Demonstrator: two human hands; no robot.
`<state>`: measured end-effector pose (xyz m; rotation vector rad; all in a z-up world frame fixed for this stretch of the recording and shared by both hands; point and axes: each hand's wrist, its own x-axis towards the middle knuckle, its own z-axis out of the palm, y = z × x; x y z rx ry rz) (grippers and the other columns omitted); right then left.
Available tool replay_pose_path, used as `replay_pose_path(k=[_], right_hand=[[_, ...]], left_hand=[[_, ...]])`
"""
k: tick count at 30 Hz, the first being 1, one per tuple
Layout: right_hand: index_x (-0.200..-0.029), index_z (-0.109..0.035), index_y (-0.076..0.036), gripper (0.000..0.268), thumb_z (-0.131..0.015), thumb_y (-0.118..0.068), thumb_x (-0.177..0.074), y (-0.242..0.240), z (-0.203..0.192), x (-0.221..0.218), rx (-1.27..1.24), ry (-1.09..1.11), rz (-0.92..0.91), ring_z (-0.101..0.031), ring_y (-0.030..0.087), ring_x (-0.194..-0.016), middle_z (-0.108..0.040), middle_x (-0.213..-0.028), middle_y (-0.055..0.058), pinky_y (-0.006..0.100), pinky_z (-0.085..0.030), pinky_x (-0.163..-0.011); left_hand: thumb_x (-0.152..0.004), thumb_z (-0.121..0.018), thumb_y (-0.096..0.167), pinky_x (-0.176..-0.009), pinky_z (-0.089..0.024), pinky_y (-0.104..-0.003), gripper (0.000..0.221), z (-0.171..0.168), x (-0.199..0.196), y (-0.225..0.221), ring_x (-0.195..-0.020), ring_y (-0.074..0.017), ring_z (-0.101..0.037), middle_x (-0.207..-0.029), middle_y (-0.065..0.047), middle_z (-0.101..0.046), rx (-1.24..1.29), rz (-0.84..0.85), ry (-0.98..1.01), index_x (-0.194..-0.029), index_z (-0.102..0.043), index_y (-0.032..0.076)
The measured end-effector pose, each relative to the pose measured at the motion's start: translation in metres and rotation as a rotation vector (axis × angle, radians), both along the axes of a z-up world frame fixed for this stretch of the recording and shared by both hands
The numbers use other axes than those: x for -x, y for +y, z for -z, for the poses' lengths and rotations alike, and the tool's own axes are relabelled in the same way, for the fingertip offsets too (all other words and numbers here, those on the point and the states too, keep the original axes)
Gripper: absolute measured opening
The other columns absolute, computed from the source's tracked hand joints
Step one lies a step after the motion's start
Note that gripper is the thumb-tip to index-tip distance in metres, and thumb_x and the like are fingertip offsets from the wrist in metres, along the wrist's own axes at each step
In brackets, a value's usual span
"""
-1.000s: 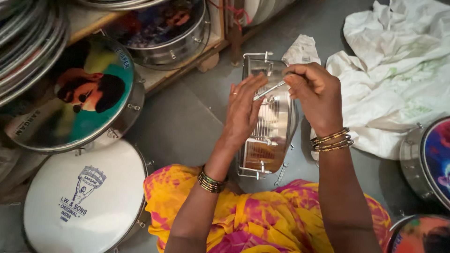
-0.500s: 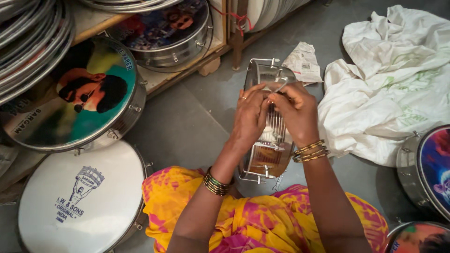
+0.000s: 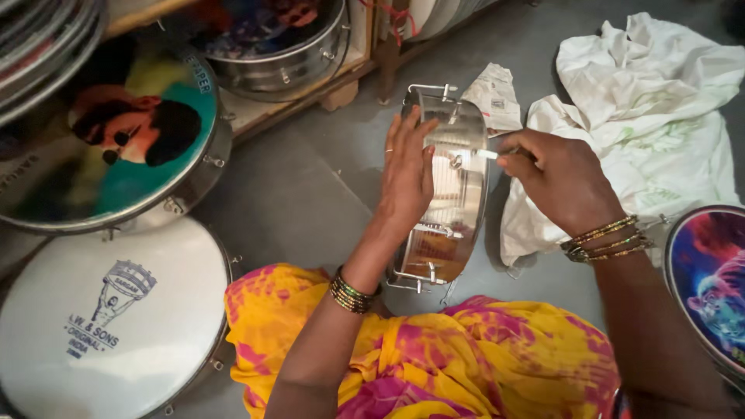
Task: The person fits a metal rim onto a drum shell and uses a small wrench to tighten the lugs and bolts around the perimeter.
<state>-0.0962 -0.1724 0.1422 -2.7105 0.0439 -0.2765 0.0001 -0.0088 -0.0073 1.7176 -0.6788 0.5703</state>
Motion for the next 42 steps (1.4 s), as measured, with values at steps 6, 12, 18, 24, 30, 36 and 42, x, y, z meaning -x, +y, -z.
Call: replay_pose_path(k=[6,12,18,24,30,36,42], right_hand=[[-0.095,-0.077,-0.011,0.016,-0.070,-0.024,-0.091,0.007,-0.008,-0.018,0.373,0.081,-0.044,-0.069,0.034,-0.080,-0.073,-0.089,0.014,0.045,-0.054,-0.075],[-0.085,-0.077,-0.010,0.016,-0.069,-0.023,-0.089,0.013,-0.012,-0.042,0.632,0.144,-0.077,-0.070,0.035,-0.083,-0.073,-0.089,0.014,0.046,-0.056,-0.077],[-0.088,-0.079,-0.011,0.020,-0.070,-0.028,-0.088,0.031,-0.019,-0.056,0.646,0.305,-0.022,-0.071,0.035,-0.089,-0.075,-0.093,0.014,0.046,-0.056,-0.083],[-0.091,-0.081,-0.014,0.019,-0.070,-0.029,-0.089,0.039,-0.020,-0.064,0.667,0.302,-0.022,-0.070,0.037,-0.091,-0.074,-0.097,0.015,0.048,-0.056,-0.084],[-0.089,-0.080,-0.006,0.023,-0.068,-0.026,-0.090,0.042,-0.015,-0.069,0.662,0.244,-0.008,-0.071,0.039,-0.090,-0.074,-0.095,0.019,0.048,-0.056,-0.087],[-0.090,-0.077,-0.001,0.027,-0.066,-0.025,-0.092,0.049,-0.003,-0.074,0.748,0.241,0.024,-0.071,0.040,-0.088,-0.072,-0.090,0.024,0.049,-0.057,-0.083],[-0.089,-0.078,-0.001,0.031,-0.065,-0.029,-0.096,0.025,-0.008,-0.072,0.412,0.256,0.016,-0.070,0.034,-0.079,-0.073,-0.086,0.019,0.044,-0.056,-0.074]], left_hand=[[-0.107,-0.051,0.003,-0.127,-0.032,-0.050,0.038,0.002,0.000,-0.006,-0.150,-0.0441,-0.042,-0.158,-0.023,-0.046,0.054,0.066,0.038,-0.145,-0.050,0.005],[-0.106,-0.050,0.004,-0.123,-0.033,-0.050,0.039,0.000,0.002,-0.004,-0.149,-0.0450,-0.042,-0.157,-0.023,-0.047,0.038,0.061,0.091,-0.145,-0.050,0.004],[-0.104,-0.051,0.002,-0.122,-0.032,-0.051,0.042,-0.002,0.005,-0.005,-0.149,-0.0475,-0.039,-0.157,-0.024,-0.046,0.070,0.083,0.097,-0.145,-0.049,0.003],[-0.101,-0.053,-0.002,-0.129,-0.029,-0.052,0.043,0.000,0.002,-0.011,-0.148,-0.0479,-0.041,-0.154,-0.024,-0.048,0.109,0.056,0.028,-0.144,-0.048,0.003],[-0.097,-0.055,-0.004,-0.127,-0.027,-0.052,0.048,0.002,0.004,-0.016,-0.147,-0.0487,-0.040,-0.152,-0.023,-0.049,0.090,0.040,0.051,-0.144,-0.048,0.004],[-0.093,-0.051,-0.008,-0.127,-0.026,-0.056,0.055,0.005,0.005,-0.028,-0.150,-0.0493,-0.037,-0.155,-0.022,-0.047,0.080,0.061,0.078,-0.146,-0.047,0.005],[-0.094,-0.053,-0.006,-0.126,-0.025,-0.055,0.053,0.006,0.003,-0.022,-0.149,-0.0501,-0.036,-0.154,-0.023,-0.047,0.082,0.037,0.072,-0.145,-0.047,0.004]])
